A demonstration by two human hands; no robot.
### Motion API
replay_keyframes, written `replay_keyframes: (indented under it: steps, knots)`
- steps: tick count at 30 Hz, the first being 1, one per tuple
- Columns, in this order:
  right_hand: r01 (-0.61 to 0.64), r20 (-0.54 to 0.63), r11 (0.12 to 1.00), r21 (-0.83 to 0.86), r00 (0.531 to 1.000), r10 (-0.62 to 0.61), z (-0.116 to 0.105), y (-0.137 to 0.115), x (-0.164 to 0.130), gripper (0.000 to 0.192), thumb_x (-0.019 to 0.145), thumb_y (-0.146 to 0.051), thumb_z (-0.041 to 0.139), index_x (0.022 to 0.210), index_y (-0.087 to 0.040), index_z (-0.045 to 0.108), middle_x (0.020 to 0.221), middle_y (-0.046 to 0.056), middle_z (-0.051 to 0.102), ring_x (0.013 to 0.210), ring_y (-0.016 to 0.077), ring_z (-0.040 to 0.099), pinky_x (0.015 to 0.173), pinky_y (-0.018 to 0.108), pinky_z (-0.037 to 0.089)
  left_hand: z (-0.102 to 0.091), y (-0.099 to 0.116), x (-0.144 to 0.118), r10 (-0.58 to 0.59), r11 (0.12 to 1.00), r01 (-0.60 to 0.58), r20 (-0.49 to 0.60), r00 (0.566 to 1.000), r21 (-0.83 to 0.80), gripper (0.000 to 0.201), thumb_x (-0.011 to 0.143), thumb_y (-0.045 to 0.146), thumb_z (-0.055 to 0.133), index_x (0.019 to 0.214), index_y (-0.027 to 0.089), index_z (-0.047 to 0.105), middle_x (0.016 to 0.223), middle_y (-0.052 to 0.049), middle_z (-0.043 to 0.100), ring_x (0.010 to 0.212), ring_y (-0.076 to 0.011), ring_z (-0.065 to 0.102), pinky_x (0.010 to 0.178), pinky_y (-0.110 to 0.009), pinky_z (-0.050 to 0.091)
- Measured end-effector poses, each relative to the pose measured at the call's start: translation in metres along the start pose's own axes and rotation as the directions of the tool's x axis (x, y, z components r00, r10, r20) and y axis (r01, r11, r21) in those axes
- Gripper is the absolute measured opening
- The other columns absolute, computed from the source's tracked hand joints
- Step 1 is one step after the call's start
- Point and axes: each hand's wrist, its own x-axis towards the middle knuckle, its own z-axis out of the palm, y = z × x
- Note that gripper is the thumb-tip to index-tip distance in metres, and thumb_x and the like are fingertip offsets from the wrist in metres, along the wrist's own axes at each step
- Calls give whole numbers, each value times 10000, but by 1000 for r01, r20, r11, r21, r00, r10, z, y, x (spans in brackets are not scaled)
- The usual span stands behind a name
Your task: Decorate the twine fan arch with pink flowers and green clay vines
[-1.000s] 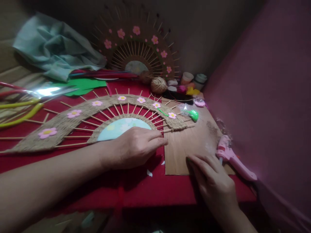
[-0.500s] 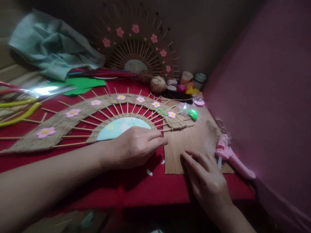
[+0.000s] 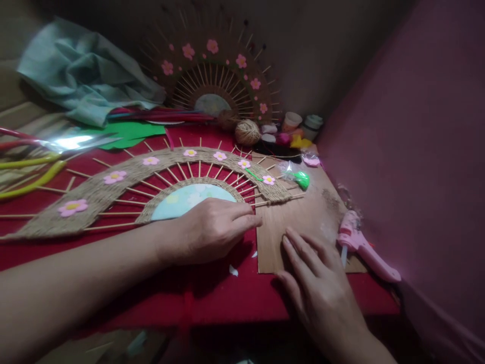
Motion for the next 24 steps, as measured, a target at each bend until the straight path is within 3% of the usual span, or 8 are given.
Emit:
replay_keyframes:
  steps: [3, 9, 15, 21, 24]
  knots:
    - [11, 37, 1000, -24, 999, -10, 1, -1, 1, 442, 893, -301, 536, 1224, -9, 573, 1318, 187, 559, 1175, 381, 468, 904, 560, 459, 1, 0, 0, 5, 1000, -5, -7, 1000, -12, 266, 886, 81, 380, 987, 95, 626, 757, -87, 656, 637, -163, 599, 562, -272, 499]
    - [-94, 89, 988, -121, 990, 105, 14, 8, 16, 577, 926, -432, 436, 1278, 16, 529, 1389, 203, 484, 1230, 404, 437, 945, 557, 440, 4, -1, -3, -5, 999, 4, -24, 1000, -38, 262, 877, 73, 383, 994, 98, 616, 774, -95, 659, 685, -173, 628, 583, -273, 515]
    - [69, 51, 991, -112, 997, -63, 8, -2, -6, 590, 911, -446, 450, 1261, 23, 530, 1398, 204, 473, 1263, 411, 394, 901, 523, 480, 5, -1, -3, -16, 999, 16, -5, 1000, -42, 261, 888, 88, 388, 1003, 92, 623, 790, -96, 666, 694, -172, 610, 586, -281, 506]
    - [-51, 70, 988, -143, 996, 62, 20, 8, 11, 610, 923, -440, 426, 1285, 45, 502, 1417, 220, 442, 1285, 412, 373, 975, 555, 417, 4, 0, -1, -7, 998, 6, -13, 1000, -55, 260, 870, 62, 397, 969, 74, 636, 764, -96, 657, 650, -174, 587, 554, -286, 484]
    - [-31, 64, 986, -166, 997, 42, 20, 6, 9, 625, 919, -453, 421, 1294, 43, 488, 1421, 225, 434, 1286, 419, 366, 965, 556, 417, 3, 0, -1, -16, 999, 15, -14, 1000, -52, 253, 866, 59, 404, 958, 66, 639, 746, -94, 648, 624, -175, 572, 536, -288, 476]
